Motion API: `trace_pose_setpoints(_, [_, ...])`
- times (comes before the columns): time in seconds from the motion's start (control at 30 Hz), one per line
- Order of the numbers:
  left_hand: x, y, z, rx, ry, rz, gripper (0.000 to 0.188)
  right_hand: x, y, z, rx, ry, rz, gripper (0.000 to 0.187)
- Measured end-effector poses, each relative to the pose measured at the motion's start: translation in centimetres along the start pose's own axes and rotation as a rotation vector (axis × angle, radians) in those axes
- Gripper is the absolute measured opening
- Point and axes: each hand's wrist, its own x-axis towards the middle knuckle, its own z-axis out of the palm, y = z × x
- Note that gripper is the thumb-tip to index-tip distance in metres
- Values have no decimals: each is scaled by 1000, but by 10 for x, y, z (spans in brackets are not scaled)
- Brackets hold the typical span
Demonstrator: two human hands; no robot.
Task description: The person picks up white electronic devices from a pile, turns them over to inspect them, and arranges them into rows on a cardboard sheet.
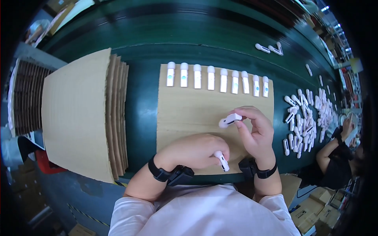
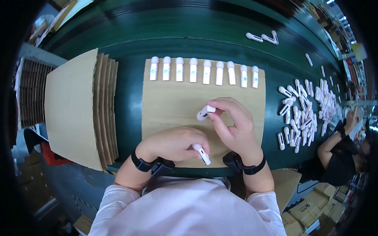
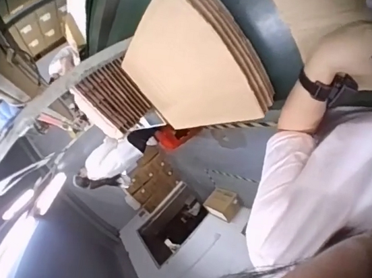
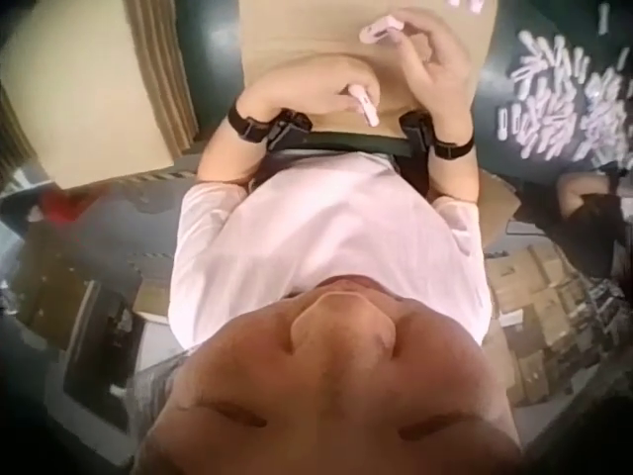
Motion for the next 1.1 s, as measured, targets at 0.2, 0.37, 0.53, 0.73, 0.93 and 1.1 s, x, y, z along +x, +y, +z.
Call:
trace_pose_setpoints(0.2, [-11, 18, 2, 4, -136, 10, 12, 44, -12, 37, -257, -219, -197, 25])
trace_pose_setpoints(0.37, [-15, 23, 3, -76, -212, 55, 14, 65, -6, 70, -454, -345, -439, 24])
trace_pose_setpoints(0.53, [-18, 28, -3, -98, -234, 89, 15, 65, -2, 90, -541, -484, -473, 20])
trace_pose_setpoints(0.73, [-18, 29, -4, -106, -226, 82, 16, 64, 1, 98, -548, -556, -417, 21])
trace_pose_setpoints(0.93, [-18, 24, -5, -151, -123, 159, 16, 68, 7, 97, -501, -511, -342, 25])
trace_pose_setpoints(1.1, [-17, 22, -6, -521, 250, 316, 18, 70, -5, 58, -146, -441, -107, 28])
